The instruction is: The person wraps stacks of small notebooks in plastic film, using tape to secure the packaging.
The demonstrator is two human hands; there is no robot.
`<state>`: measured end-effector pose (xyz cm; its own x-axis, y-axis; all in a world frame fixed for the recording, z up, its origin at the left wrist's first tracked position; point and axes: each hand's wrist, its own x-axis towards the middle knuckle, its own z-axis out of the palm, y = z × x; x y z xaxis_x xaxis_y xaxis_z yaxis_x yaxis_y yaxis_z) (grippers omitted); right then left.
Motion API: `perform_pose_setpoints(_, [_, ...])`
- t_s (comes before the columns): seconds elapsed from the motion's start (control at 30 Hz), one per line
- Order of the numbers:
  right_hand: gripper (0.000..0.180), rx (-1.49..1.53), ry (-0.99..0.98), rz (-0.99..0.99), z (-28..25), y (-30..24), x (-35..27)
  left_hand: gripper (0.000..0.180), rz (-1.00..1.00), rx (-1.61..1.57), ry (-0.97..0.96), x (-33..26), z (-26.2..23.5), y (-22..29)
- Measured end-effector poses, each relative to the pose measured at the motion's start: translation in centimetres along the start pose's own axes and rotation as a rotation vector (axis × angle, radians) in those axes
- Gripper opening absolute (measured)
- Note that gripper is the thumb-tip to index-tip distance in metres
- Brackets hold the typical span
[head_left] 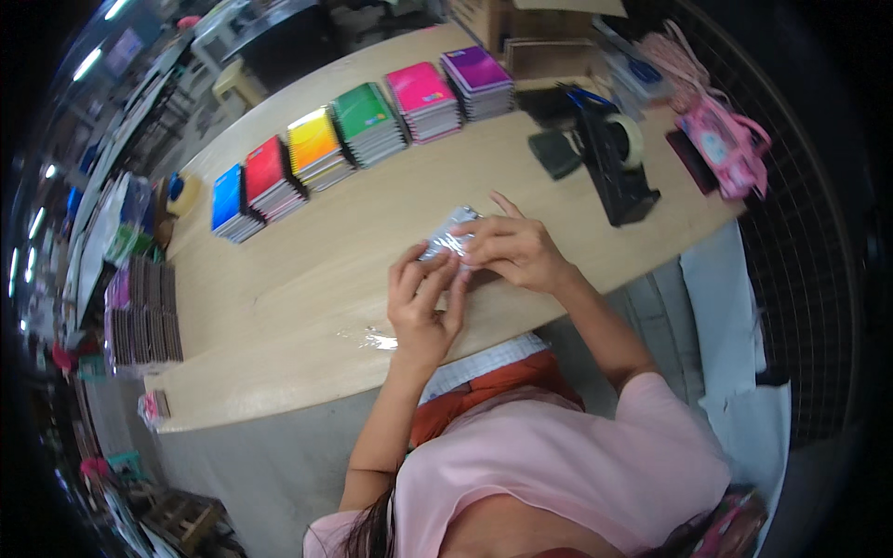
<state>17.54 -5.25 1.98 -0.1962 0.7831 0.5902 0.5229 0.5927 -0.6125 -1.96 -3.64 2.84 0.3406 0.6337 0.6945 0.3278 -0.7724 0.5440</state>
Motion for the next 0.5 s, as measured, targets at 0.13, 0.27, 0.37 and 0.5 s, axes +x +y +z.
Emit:
perform_pose_setpoints(0.13, [0.009, -0.092, 0.062, -0.032, -2.2, -1.1, -0.1, 0.021, -0.001, 0.017, -0.005, 0.2, 0.2, 0.2])
perform_pose_setpoints(0.27, [0.007, -0.026, 0.795, 0.382, -11.7, 3.4, -4.8, 0.021, 0.016, 0.010, 0.019, 0.1, 0.3, 0.3])
perform_pose_setpoints(0.37, [0.022, -0.406, 0.858, 0.815, -20.1, 7.8, -9.9, 0.022, 0.021, -0.017, 0.017, 0.3, 0.5, 0.7])
perform_pose_setpoints(0.5, [0.024, 0.119, 0.596, 1.181, -21.3, 8.8, -10.6, 0.021, 0.019, -0.005, 0.024, 0.0, 0.3, 0.4])
